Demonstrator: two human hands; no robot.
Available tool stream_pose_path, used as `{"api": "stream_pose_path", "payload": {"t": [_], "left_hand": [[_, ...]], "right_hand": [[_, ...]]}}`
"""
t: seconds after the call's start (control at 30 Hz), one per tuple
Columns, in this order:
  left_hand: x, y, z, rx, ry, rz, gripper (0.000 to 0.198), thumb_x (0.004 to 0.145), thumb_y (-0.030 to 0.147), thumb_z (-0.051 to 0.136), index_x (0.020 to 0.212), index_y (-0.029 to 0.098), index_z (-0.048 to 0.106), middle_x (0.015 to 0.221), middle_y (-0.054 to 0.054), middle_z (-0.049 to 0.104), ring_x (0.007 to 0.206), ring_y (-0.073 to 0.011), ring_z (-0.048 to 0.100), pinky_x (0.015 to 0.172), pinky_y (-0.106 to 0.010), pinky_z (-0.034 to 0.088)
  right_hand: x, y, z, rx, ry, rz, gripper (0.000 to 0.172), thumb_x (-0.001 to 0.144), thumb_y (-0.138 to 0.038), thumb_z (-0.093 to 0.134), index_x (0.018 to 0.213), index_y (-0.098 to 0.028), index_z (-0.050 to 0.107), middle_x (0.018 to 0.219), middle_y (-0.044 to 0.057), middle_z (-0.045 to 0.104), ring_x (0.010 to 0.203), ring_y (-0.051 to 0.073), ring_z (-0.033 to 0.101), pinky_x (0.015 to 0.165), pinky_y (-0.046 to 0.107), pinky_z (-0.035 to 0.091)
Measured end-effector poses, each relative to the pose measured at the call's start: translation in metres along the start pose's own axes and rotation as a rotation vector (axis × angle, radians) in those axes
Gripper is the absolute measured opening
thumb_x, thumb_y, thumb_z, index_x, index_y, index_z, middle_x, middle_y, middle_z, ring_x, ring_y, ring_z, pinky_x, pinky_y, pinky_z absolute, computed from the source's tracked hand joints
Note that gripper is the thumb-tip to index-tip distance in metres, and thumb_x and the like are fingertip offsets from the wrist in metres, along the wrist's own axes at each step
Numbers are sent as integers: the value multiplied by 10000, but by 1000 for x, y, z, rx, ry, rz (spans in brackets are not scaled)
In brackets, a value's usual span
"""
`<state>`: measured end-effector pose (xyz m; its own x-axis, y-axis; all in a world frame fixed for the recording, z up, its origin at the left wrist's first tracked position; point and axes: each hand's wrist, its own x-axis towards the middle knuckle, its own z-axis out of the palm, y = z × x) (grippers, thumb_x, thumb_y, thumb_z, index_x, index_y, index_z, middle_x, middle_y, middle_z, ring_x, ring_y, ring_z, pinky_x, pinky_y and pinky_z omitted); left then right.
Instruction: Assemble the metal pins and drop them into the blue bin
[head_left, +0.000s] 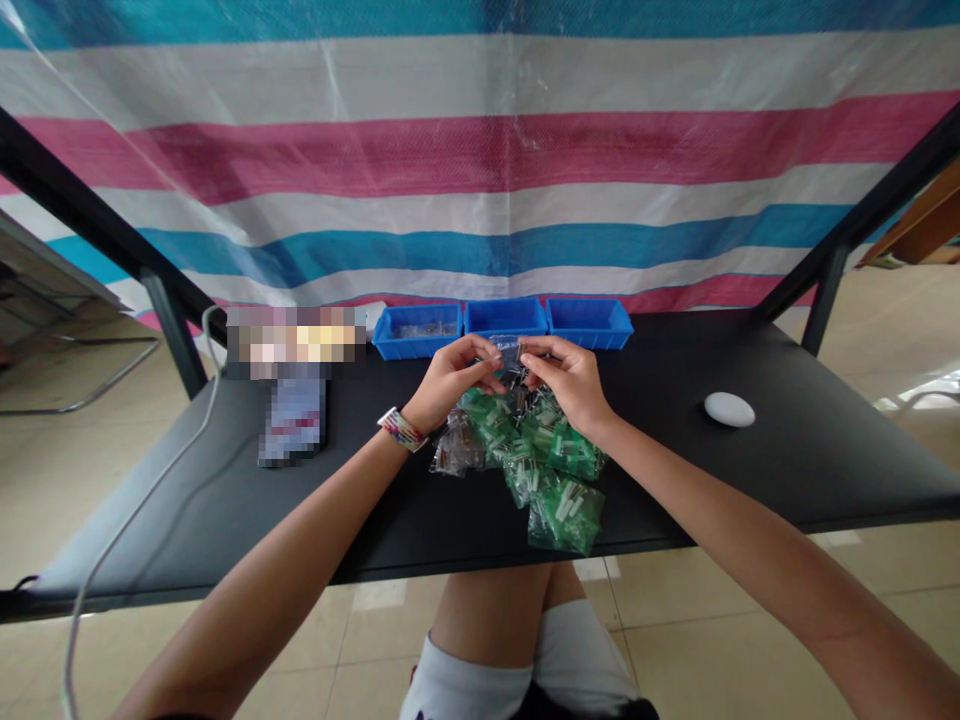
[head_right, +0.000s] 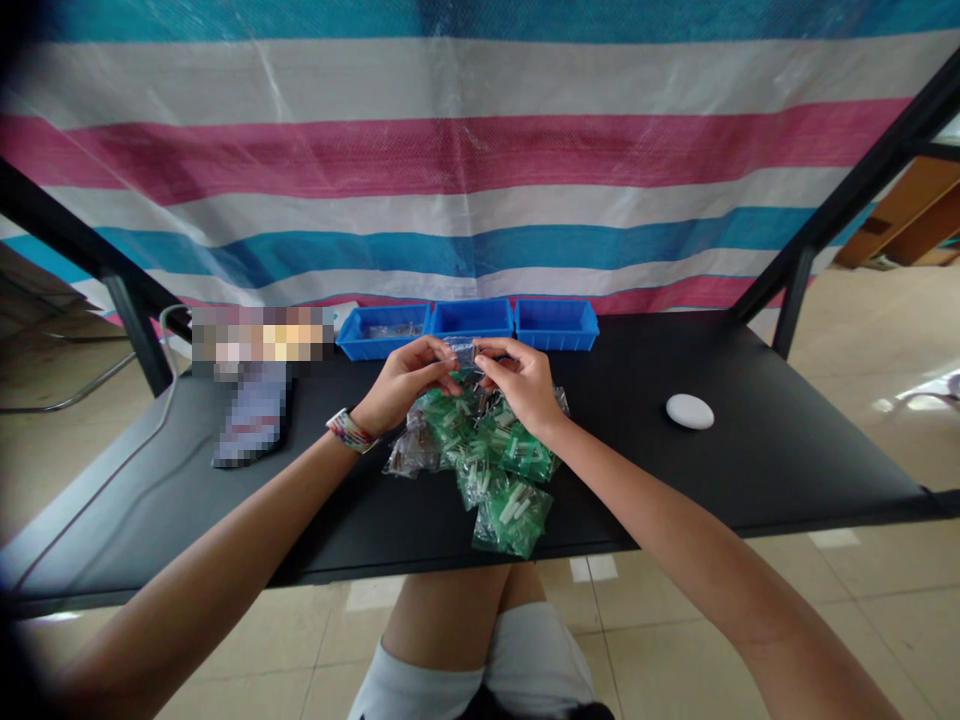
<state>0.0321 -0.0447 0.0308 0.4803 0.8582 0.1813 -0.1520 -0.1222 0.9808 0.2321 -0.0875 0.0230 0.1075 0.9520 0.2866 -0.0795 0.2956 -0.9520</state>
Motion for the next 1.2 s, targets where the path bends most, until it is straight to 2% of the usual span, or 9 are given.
{"api": "stream_pose_path", "payload": {"t": [0.17,0.33,0.5,0.67,0.87,1.07,1.2], "left_hand": [[2,-2,-2,22,8,5,340,840,388,859,1005,169,658,865,-2,688,652,-152,748,599,-230,562],[2,-1,-1,49,22,63,302,840,363,857,983,165,679,794,20,642,546,-85,604,530,-211,481],[1,1,1,106,52,107,251,840,331,853,953,170,697,752,27,615,543,-90,580,521,-214,453],[1,1,0,139,119,76,288,877,439,813,928,179,700,766,4,655,521,-96,569,488,-219,426],[2,1,-4,82,142,-8,482,932,603,691,732,164,686,605,-16,600,478,-114,524,458,-245,395],[1,3,-2,-26,100,-8,346,873,492,758,848,147,742,764,-52,718,565,-127,590,530,-249,474],[0,7,-2,-57,98,-28,249,821,385,802,876,149,742,753,-30,704,555,-116,600,528,-238,475]], "right_hand": [[1,-1,1,5,18,11,305,796,-417,851,1039,-241,801,891,12,746,580,129,603,575,305,549],[1,1,2,1,33,54,295,770,-416,865,980,-221,793,872,23,761,568,123,583,571,301,532],[-1,0,2,-28,20,39,271,777,-431,856,928,-222,772,838,18,737,567,131,582,546,299,518],[-5,-4,2,-92,-9,-40,237,838,-444,821,943,-241,758,855,17,712,601,148,592,558,310,504],[-11,-10,1,-254,-47,-224,126,938,-392,754,974,-280,797,928,38,679,642,162,559,599,337,469],[-15,-13,2,-374,-60,-351,125,990,-324,676,988,-292,797,949,44,673,680,177,564,683,370,506],[-15,-13,3,-411,-75,-368,131,988,-307,661,987,-290,791,982,56,691,710,193,571,692,376,513]]}}
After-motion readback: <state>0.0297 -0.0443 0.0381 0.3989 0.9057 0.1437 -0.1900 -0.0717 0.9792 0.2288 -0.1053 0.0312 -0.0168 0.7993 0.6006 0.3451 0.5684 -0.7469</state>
